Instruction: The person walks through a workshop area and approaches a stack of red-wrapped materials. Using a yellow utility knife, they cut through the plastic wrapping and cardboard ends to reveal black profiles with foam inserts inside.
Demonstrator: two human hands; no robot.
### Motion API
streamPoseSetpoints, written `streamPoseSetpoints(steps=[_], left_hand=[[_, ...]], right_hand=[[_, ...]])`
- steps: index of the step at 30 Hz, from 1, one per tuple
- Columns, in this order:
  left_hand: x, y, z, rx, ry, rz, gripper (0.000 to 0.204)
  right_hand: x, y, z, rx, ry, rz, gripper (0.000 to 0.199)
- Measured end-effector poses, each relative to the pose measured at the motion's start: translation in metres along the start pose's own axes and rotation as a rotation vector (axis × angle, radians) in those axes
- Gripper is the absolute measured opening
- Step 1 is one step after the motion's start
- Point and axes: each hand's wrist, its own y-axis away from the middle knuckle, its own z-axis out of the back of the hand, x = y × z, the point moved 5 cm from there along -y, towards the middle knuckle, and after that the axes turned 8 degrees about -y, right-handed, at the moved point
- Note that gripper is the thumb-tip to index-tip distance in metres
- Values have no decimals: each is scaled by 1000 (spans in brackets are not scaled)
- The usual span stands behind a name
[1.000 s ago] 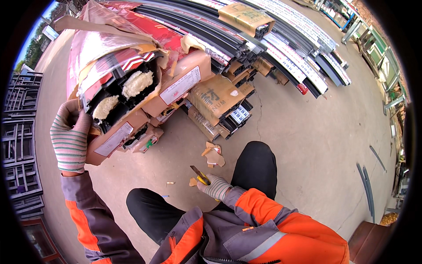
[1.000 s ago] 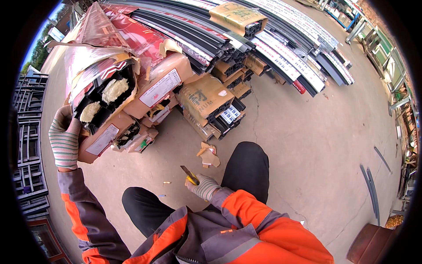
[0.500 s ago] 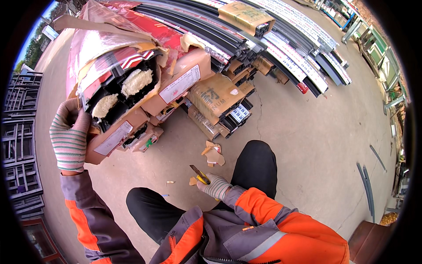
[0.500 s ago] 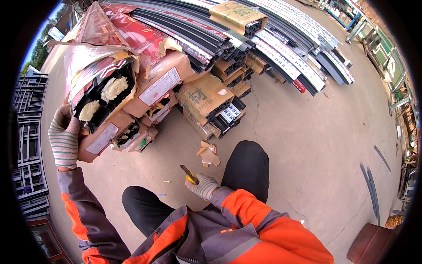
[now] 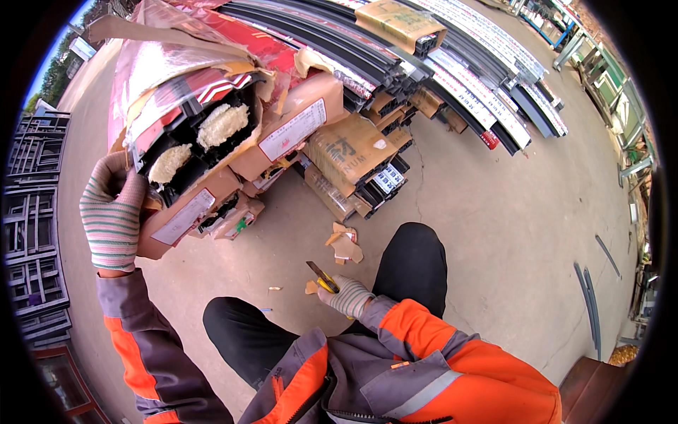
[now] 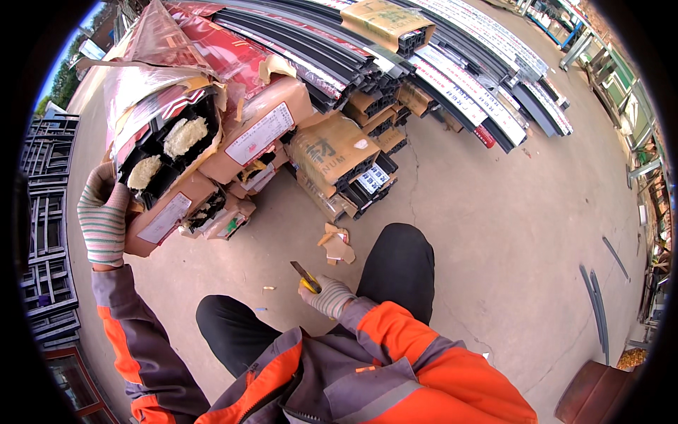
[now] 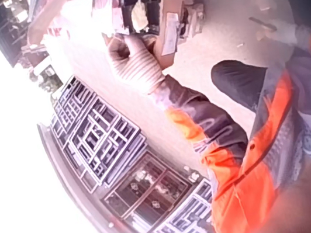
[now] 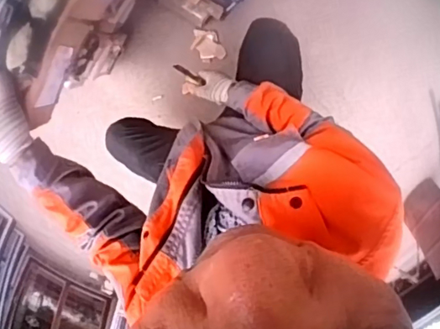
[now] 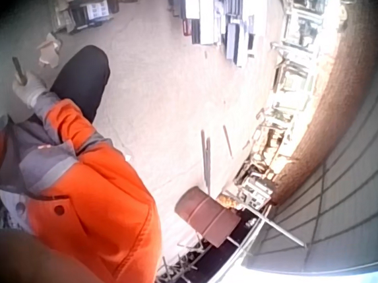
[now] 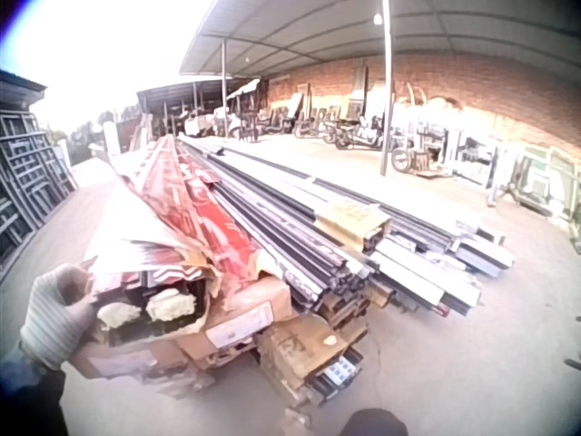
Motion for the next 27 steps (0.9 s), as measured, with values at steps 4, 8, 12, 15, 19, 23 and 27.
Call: streamPoseSetpoints(steps=[4, 8, 12, 15, 19, 23, 27], left_hand=[[-2, 0, 1, -5, 6, -9, 16], [-1, 1, 1, 12, 3, 27, 16], [-3, 1, 0, 13, -1, 40, 18], [-3, 0, 1, 4, -6, 23, 18], [-3, 1, 3, 1, -24, 11, 18], [-3, 0, 1, 5, -9, 19, 19], [-2, -2, -2, 22, -1, 28, 18]], right_hand=[[-2, -2, -2, -20, 22, -9, 51], [18, 10, 4, 5, -48, 32, 47], [17, 9, 5, 21, -45, 15, 43], [12, 7, 2, 18, -37, 0, 43], [13, 7, 1, 28, -35, 10, 45], [3, 2, -2, 22, -4, -17, 47], [10, 4, 2, 29, 16, -18, 51]])
